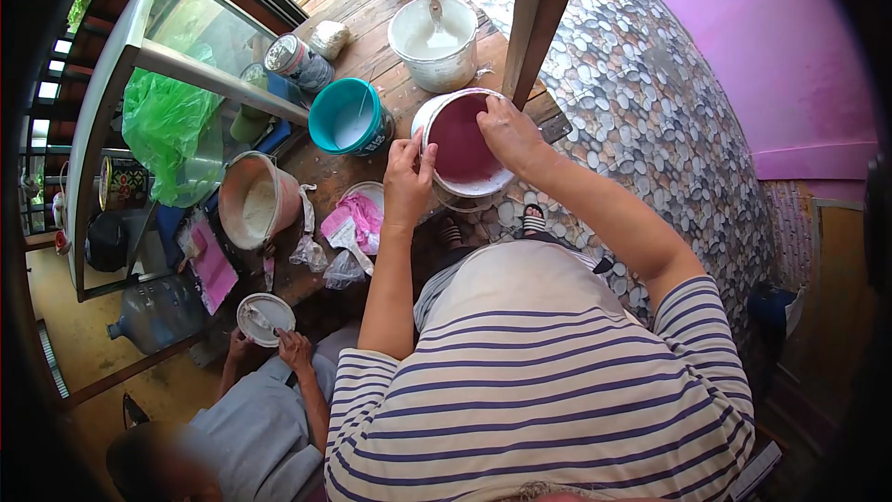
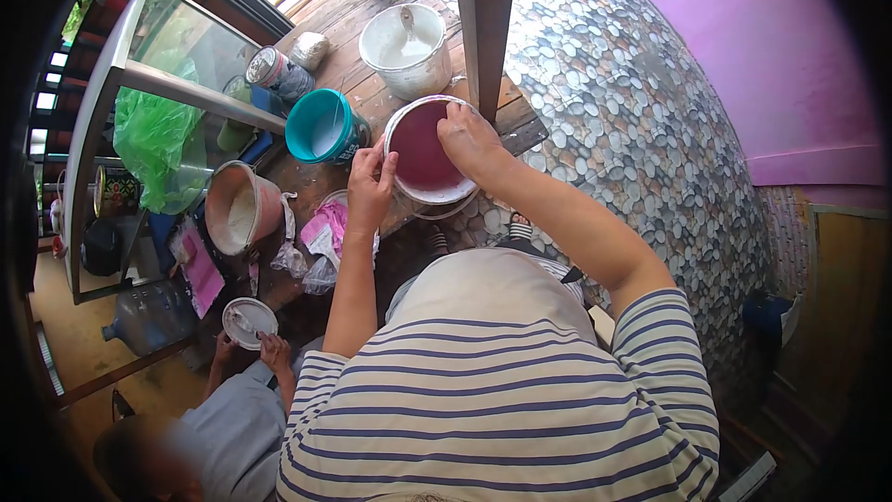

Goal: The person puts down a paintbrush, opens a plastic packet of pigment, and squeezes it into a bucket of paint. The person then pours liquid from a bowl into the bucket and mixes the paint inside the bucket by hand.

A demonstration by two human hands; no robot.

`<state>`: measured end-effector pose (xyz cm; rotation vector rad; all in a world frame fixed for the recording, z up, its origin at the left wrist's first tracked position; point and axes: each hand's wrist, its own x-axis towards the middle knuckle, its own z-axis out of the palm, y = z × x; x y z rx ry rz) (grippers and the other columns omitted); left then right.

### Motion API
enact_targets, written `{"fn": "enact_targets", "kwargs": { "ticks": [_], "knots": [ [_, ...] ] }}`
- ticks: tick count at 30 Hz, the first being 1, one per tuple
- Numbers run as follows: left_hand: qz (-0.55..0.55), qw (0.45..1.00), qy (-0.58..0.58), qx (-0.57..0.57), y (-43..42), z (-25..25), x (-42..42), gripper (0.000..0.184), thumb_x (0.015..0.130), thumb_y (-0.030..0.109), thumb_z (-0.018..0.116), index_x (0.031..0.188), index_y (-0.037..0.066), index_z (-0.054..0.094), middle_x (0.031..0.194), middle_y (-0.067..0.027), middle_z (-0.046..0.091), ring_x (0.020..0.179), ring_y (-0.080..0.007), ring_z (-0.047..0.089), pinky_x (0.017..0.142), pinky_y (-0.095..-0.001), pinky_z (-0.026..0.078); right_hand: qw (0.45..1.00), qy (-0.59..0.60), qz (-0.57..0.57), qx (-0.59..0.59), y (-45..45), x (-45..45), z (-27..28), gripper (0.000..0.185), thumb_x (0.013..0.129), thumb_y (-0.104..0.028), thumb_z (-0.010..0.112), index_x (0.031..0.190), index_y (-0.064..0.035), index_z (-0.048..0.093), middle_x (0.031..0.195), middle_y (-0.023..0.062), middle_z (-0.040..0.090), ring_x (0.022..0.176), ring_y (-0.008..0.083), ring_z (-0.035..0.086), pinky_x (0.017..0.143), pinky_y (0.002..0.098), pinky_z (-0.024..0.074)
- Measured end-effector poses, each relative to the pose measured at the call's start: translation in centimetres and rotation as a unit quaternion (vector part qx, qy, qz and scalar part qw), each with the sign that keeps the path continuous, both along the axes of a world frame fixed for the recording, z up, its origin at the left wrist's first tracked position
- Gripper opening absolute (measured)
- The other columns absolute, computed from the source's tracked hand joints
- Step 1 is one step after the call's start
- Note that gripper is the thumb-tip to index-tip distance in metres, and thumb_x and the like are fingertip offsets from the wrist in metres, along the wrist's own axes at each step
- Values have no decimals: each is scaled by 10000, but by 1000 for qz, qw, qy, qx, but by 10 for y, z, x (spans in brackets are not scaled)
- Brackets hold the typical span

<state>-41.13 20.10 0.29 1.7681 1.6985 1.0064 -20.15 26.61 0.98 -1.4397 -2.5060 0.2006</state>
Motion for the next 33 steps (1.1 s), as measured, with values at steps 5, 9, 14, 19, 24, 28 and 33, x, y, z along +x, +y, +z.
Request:
{"fn": "enact_targets", "kwargs": {
  "ticks": [5, 9, 14, 19, 24, 28, 33],
  "knots": [
    [1, 1000, -7, -3, 0, 2, 2, 416, 978, 294, 636, 1297, 27, 637, 975, -119, 574, 814, -229, 585, 756, -346, 499, 999, 7, -13, 28, 4, -6, 3, 120, 852, -48, 559, 890, -4, 663, 1034, 169, 604, 1010, 306, 634, 873, 390, 557],
    [5, 1000, -12, 2, 0, 1, 1, 424, 980, 299, 634, 1294, 14, 637, 975, -121, 577, 813, -228, 589, 759, -348, 501, 999, -32, -2, 21, -4, -4, -7, 134, 842, -46, 563, 885, -9, 685, 1007, 166, 610, 971, 288, 632, 860, 365, 552],
    [8, 1000, -11, 14, -1, -2, -1, 432, 980, 303, 634, 1293, 5, 635, 978, -121, 581, 811, -227, 592, 759, -349, 503, 999, -44, 16, -18, -17, 7, -10, 128, 823, -33, 573, 880, -3, 684, 989, 161, 603, 956, 286, 626, 834, 372, 556],
    [9, 1000, -24, -3, 0, -1, -2, 431, 981, 309, 631, 1294, 13, 638, 978, -118, 578, 814, -227, 591, 761, -346, 504, 996, -54, 47, -57, -24, 10, -9, 119, 797, -14, 581, 855, 9, 683, 984, 171, 600, 954, 302, 628, 815, 392, 559],
    [5, 1000, -8, 4, 1, 0, 0, 423, 981, 304, 631, 1293, 19, 640, 977, -117, 576, 810, -227, 587, 763, -345, 502, 990, 24, 111, -87, -31, 10, -3, 134, 794, -42, 581, 822, 29, 691, 954, 229, 657, 905, 362, 663, 829, 431, 554],
    [0, 1000, -2, 14, 1, -1, 0, 415, 982, 298, 631, 1290, 21, 642, 976, -118, 575, 815, -229, 586, 762, -350, 500, 985, 15, 105, -139, -30, -10, -11, 152, 824, -102, 623, 833, 21, 711, 942, 244, 683, 899, 385, 688, 831, 450, 553],
    [10, 1000, -6, 7, 2, -3, -3, 411, 984, 291, 628, 1294, 21, 639, 972, -118, 573, 819, -232, 585, 762, -353, 497, 965, 146, 31, -218, -17, -32, -21, 289, 857, -242, 712, 873, 46, 704, 929, 259, 686, 898, 415, 678, 820, 482, 543]
  ]
}}
